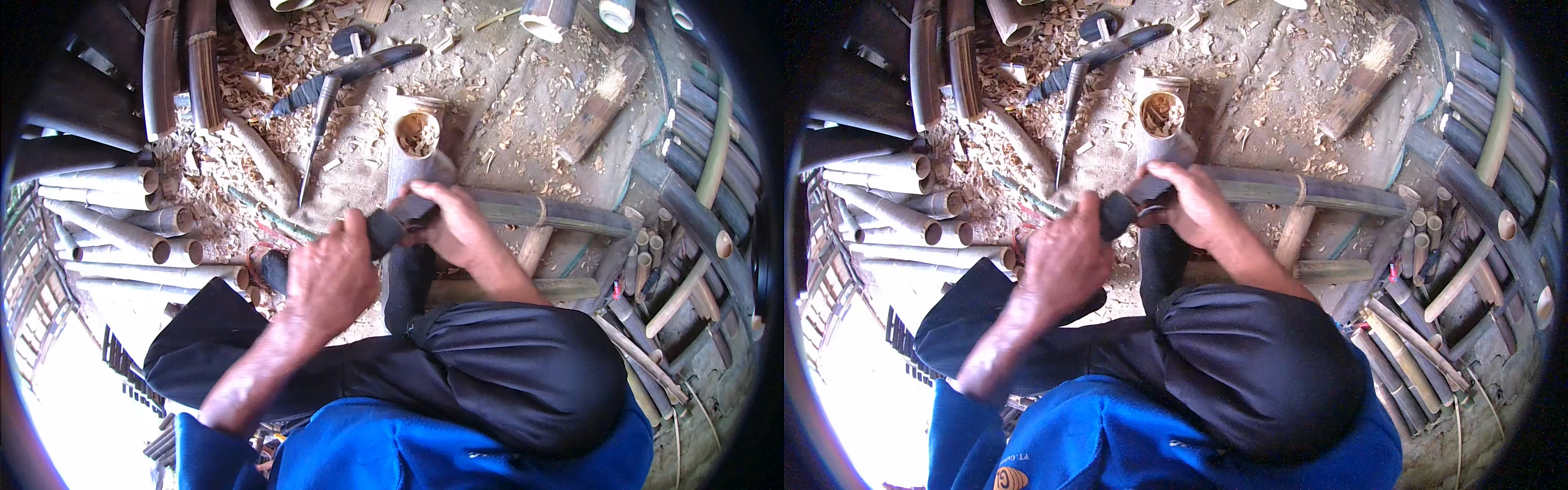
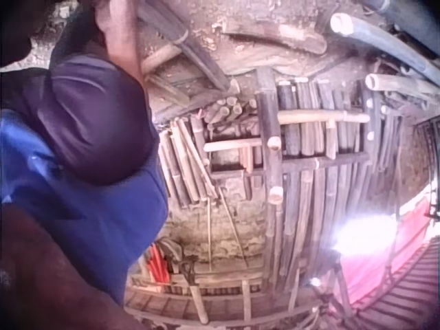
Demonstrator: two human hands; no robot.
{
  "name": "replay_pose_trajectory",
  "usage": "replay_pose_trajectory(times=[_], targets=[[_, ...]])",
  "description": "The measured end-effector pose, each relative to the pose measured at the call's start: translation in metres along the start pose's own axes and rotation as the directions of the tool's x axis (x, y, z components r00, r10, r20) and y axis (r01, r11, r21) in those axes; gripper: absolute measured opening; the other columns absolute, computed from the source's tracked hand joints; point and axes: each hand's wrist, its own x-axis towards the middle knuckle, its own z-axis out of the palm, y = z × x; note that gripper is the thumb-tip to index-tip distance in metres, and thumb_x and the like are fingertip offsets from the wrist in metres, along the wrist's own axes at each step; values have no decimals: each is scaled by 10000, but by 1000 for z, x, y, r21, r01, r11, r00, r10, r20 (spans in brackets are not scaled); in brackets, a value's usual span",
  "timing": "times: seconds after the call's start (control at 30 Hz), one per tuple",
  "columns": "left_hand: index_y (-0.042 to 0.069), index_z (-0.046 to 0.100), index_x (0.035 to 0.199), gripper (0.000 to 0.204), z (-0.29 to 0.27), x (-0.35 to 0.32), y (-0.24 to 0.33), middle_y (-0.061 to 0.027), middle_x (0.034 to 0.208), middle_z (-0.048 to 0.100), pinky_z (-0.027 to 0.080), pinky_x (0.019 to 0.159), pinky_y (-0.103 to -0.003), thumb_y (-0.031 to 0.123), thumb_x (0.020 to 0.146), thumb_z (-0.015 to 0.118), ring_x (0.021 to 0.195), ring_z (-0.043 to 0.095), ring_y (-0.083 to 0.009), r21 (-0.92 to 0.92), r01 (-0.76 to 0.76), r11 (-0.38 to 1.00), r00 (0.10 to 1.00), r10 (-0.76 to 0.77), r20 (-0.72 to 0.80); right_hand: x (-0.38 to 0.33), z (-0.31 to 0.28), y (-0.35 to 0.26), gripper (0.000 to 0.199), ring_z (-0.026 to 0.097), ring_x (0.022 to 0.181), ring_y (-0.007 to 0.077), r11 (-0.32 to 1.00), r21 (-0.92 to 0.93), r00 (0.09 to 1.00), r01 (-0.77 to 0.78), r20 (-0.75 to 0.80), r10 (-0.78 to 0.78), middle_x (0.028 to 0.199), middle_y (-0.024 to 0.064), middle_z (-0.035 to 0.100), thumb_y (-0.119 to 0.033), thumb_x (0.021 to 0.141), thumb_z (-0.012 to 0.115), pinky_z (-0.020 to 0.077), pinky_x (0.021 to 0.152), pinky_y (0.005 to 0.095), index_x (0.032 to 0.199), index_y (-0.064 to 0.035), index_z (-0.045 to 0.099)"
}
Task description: The person carves a section of bamboo with a knife, scraping the outer layer and shaping the wood, then checks the fit against a long bamboo pole.
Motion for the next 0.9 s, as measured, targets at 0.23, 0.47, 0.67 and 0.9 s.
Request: replay_pose_trajectory(times=[0.23,0.47,0.67,0.9], targets=[[-92,561,935,185,-92,36,-5,-250,809,658,572,733,-440,33,807,610,838,717,-362,250,-274,929,941,207,266,24,23,20,267,698,739,187,891,453,979,22,170,-111,950,127,709,-218,1038,486,632,696,440,1115,-7,630],[-139,457,1014,356,-24,29,-10,-337,824,653,533,847,-530,121,799,571,876,680,-483,-214,-19,977,959,78,273,15,6,-11,258,644,628,191,999,29,997,-28,-69,30,792,102,686,-231,966,569,559,559,348,942,2,678],[-155,385,1030,468,58,21,66,-348,730,632,570,695,-542,169,812,643,728,676,-501,-566,177,805,984,-166,71,23,-35,-41,274,622,586,171,935,-353,1000,-28,-19,23,754,107,688,-280,939,585,445,467,276,882,-31,685],[-63,485,1085,550,59,0,18,-314,847,665,518,788,-543,315,797,761,883,665,-499,-663,158,732,987,-138,83,-5,-1,-17,424,597,724,119,781,-620,979,-76,-195,-59,944,85,665,-383,951,625,462,447,256,1136,-6,566]])
